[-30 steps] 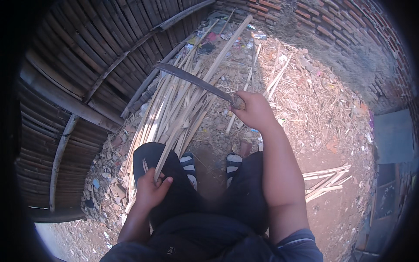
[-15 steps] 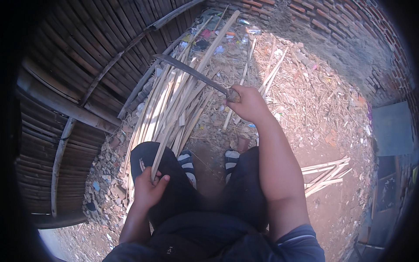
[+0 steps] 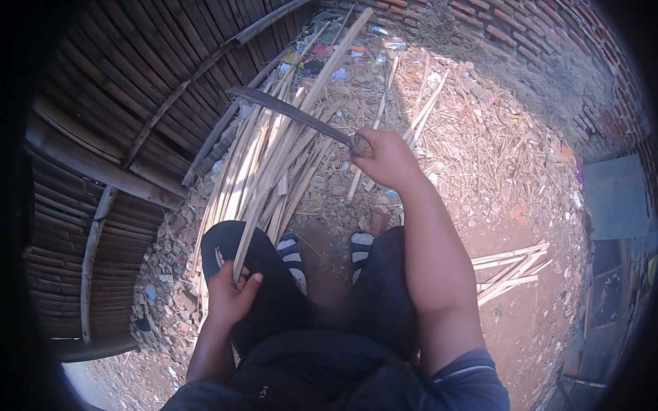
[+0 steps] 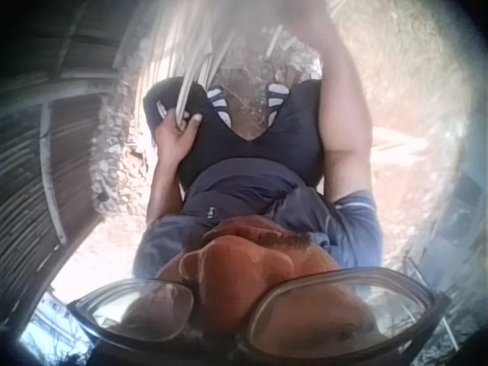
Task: The person uses a large knife to shave and smooth thin bamboo slats, handling one slat at a time while sitting on the ground.
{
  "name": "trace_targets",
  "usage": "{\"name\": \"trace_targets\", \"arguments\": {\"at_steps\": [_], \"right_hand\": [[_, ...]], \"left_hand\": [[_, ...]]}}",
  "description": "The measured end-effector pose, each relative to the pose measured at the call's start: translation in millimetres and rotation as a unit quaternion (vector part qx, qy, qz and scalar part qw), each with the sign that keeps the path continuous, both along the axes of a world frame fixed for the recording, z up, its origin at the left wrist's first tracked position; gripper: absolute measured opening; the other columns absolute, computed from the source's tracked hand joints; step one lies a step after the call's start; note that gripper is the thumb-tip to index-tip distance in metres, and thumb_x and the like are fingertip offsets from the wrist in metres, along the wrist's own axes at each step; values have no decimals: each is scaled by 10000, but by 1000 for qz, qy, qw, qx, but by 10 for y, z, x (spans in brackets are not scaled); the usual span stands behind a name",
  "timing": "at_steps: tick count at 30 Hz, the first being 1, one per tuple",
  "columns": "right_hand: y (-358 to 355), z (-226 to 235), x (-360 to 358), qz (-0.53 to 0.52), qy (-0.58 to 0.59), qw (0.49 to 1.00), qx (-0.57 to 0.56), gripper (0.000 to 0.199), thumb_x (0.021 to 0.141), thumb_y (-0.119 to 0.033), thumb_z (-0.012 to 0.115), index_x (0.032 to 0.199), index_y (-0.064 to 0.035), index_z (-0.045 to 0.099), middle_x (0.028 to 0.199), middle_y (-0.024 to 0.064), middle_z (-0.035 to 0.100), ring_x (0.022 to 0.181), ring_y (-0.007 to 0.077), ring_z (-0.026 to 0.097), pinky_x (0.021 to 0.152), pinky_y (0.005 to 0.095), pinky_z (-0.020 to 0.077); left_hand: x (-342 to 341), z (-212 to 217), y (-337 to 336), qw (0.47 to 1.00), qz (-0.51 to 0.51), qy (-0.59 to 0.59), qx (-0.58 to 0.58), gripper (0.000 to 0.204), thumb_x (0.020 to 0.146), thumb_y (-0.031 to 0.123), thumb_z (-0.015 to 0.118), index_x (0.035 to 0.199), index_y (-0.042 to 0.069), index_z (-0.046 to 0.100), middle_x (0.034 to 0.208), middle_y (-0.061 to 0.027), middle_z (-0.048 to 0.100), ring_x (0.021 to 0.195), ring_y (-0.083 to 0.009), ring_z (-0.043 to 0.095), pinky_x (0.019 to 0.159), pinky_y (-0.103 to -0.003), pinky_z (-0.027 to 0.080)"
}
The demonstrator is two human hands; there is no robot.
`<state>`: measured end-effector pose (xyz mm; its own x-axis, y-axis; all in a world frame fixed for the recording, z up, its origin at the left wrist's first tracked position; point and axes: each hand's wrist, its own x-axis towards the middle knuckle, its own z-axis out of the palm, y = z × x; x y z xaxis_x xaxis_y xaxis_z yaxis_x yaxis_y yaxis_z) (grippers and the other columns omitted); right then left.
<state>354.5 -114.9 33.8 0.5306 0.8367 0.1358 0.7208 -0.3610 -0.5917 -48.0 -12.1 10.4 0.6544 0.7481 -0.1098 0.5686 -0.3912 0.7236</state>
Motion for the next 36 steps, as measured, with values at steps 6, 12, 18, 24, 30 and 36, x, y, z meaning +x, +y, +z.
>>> {"name": "trace_targets", "arguments": {"at_steps": [6, 12, 18, 24, 30, 36], "right_hand": [[-19, 211, -369, 156, -119, 976, -88, 345, 856, -309, 826, 1117, -105, 730, 999, 170, 743, 954, 410, 713, 801, 495, 556], [-60, 169, 36, -81, -29, 996, -5, 356, 868, -331, 829, 1118, -95, 736, 894, 199, 734, 915, 433, 716, 797, 494, 556], [-32, 213, -289, 45, -85, 995, -25, 308, 881, -291, 804, 1108, -104, 713, 958, 172, 733, 971, 417, 714, 830, 518, 562], [-11, 100, -112, 58, -79, 995, -4, 281, 856, -267, 842, 997, -69, 700, 831, 167, 706, 792, 391, 692, 727, 455, 536], [-86, 135, -3, -91, -22, 996, -5, 357, 860, -318, 830, 1088, -68, 717, 960, 195, 749, 929, 424, 719, 821, 502, 563], [-57, 208, -307, 130, -102, 984, -67, 334, 839, -273, 821, 1124, -125, 733, 959, 147, 743, 970, 397, 718, 833, 499, 568]], "left_hand": [[-27, -41, 7, 1000, 6, -5, -6, 365, 880, 296, 858, 931, 15, 630, 561, -40, 503, 501, -133, 514, 524, -317, 441], [2, 24, 7, 1000, -4, 8, -11, 348, 888, 260, 861, 951, 13, 623, 573, -17, 513, 526, -119, 505, 544, -308, 440], [-4, 1, 1, 1000, -1, -12, 11, 371, 890, 322, 856, 911, 28, 632, 580, -75, 548, 501, -197, 568, 540, -348, 477], [-9, 9, -12, 999, -12, -15, 33, 365, 891, 324, 856, 918, 32, 640, 602, -95, 589, 528, -253, 630, 555, -368, 504], [2, -19, 1, 999, -22, 1, 33, 374, 887, 306, 862, 955, 16, 635, 599, -49, 547, 538, -153, 556, 552, -322, 456], [-8, 1, -17, 1000, -5, -1, 2, 354, 881, 266, 869, 959, 13, 633, 593, -40, 540, 525, -133, 524, 540, -314, 447]]}}
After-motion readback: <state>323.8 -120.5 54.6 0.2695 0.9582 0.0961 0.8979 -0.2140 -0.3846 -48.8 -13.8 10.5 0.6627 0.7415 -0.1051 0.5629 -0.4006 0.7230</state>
